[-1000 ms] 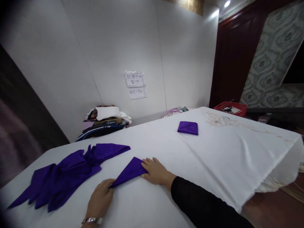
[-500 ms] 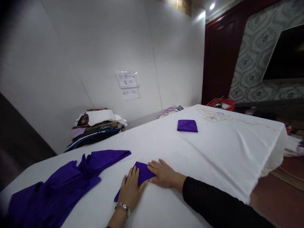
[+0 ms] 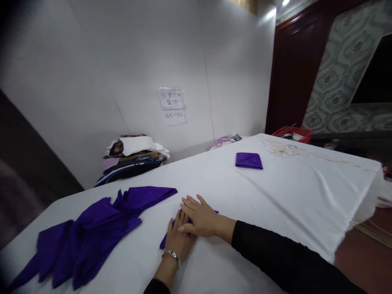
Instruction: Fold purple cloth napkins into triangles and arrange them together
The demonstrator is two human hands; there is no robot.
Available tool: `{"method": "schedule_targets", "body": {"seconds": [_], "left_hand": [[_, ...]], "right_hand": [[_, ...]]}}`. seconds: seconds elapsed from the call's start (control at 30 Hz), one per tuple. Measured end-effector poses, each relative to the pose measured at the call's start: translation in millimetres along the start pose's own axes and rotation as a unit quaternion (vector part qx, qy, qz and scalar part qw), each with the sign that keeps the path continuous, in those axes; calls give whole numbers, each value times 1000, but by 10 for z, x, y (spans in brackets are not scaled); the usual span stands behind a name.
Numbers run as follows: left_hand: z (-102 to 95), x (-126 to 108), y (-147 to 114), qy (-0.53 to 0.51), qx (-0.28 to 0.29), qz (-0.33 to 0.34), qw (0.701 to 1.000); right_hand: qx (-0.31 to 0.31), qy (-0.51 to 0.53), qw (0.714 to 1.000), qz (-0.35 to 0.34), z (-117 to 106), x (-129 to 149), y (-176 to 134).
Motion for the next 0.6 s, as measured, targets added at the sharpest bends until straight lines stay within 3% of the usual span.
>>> {"method": "schedule_targets", "body": {"seconds": [0.1,0.23,0.6], "left_hand": [[57,31,15,-26,-30,17,999],[132,79,30,-52,-43,16,998],[32,-19,-41,-71,-29,12,997]], "right_hand": [[35,23,999,-6,221,0,238],[66,56,996,19,490,-169,315],[69,40,997,21,608,-246,292]]}}
Point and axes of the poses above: each hand's wrist, its own y-axis towards the middle knuckle, its own z-axis out of the palm, x = y × z, the point moved 5 cm from there along y, towards the middle knuckle, and after that the axes turned 12 degrees about -y, right-handed, at the moved point
